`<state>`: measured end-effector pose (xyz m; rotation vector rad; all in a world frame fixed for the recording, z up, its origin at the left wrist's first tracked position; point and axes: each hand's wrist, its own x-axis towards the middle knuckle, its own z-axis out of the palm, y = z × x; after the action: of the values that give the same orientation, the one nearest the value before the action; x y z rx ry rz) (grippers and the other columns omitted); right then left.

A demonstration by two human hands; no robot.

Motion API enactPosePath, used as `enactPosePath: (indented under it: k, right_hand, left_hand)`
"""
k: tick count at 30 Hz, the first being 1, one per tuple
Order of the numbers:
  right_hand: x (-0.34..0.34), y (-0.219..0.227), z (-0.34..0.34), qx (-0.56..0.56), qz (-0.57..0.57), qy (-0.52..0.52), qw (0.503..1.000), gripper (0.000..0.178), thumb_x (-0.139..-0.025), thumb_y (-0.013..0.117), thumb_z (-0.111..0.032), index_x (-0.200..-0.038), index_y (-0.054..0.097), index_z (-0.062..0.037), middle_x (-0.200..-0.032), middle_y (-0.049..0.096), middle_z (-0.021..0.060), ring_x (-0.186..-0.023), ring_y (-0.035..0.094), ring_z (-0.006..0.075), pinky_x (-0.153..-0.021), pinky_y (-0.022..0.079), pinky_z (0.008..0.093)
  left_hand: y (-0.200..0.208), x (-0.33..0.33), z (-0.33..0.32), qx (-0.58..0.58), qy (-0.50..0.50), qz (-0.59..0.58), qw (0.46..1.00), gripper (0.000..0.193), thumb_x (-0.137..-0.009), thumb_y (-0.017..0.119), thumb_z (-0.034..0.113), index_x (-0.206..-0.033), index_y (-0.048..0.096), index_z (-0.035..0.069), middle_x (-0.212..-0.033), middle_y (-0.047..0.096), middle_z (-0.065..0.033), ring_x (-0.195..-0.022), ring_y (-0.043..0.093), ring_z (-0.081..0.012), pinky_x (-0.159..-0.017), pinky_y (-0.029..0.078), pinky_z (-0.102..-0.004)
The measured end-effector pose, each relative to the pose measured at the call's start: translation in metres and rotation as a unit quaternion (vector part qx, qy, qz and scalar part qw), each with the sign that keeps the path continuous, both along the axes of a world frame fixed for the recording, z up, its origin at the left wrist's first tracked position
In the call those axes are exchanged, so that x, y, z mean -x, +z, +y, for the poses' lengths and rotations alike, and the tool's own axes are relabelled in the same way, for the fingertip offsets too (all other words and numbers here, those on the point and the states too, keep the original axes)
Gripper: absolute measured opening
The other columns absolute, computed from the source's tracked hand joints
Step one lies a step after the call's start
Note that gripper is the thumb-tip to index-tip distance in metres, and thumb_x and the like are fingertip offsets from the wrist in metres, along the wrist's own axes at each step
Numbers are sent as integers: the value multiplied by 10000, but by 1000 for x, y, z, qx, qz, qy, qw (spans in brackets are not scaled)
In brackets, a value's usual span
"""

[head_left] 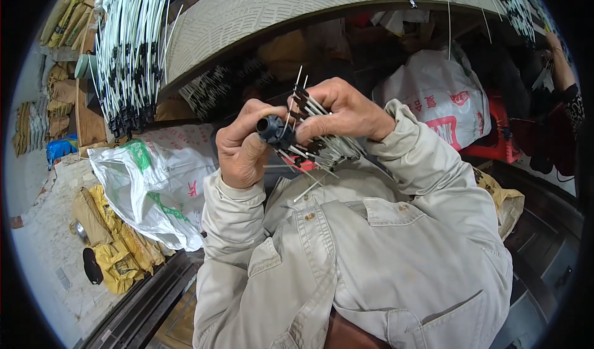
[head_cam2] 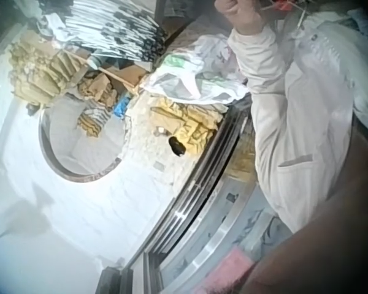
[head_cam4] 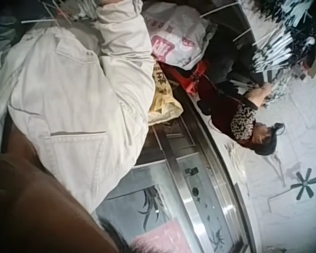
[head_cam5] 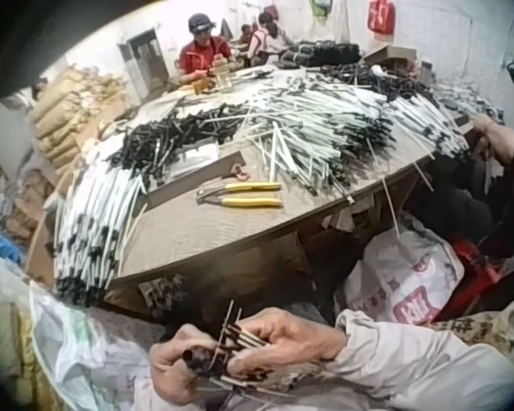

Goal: Assembling and trimming wire connectors by inserting pins and using pliers to organize them into bundles.

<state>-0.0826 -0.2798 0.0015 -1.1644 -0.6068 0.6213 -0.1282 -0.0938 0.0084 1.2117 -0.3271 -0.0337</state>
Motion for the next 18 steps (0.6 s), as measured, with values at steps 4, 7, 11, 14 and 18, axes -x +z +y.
enactPosePath:
  k: [4, 7, 11, 14, 18]
  right_hand:
    - [8, -15, 5, -45, 110, 27, 993, 133, -697, 653, -67, -787, 581, 0, -716, 510, -4, -661, 454, 66, -602, 376, 220]
    - [9, -19, 10, -74, 67, 16, 995, 201, -738, 683, -164, -830, 590, -11, -739, 535, -17, -673, 465, 59, -613, 383, 210]
    - [10, -15, 10, -61, 34, 1, 998, 207, -737, 683, -172, -796, 565, -12, -776, 506, 5, -710, 451, 81, -643, 361, 222]
    - [10, -16, 8, -41, 52, 6, 998, 185, -741, 676, -147, -802, 565, -13, -790, 510, 4, -722, 459, 82, -655, 365, 219]
    - [7, -18, 10, -57, 59, 19, 996, 189, -733, 685, -127, -827, 572, -8, -791, 513, -3, -722, 461, 77, -656, 370, 218]
  left_hand:
    - [0, -2, 4, -29, -36, -8, 999, 419, -819, 611, 301, -985, 604, -83, -869, 545, -86, -756, 481, -127, -667, 385, -233]
    - [2, -3, 9, -72, -64, -32, 995, 453, -804, 620, 339, -984, 610, -77, -862, 546, -82, -766, 475, -133, -675, 382, -251]
    - [2, -2, 8, -53, -47, -6, 997, 306, -780, 652, 228, -889, 619, -55, -825, 549, -105, -764, 510, -163, -737, 433, -273]
    - [4, -2, 0, 28, -20, 49, 998, 255, -776, 656, 210, -857, 624, -30, -840, 567, -116, -749, 514, -164, -731, 445, -280]
    - [-4, -15, 9, 2, -70, -32, 997, 257, -750, 683, 224, -852, 632, -6, -863, 589, -101, -807, 505, -190, -768, 423, -323]
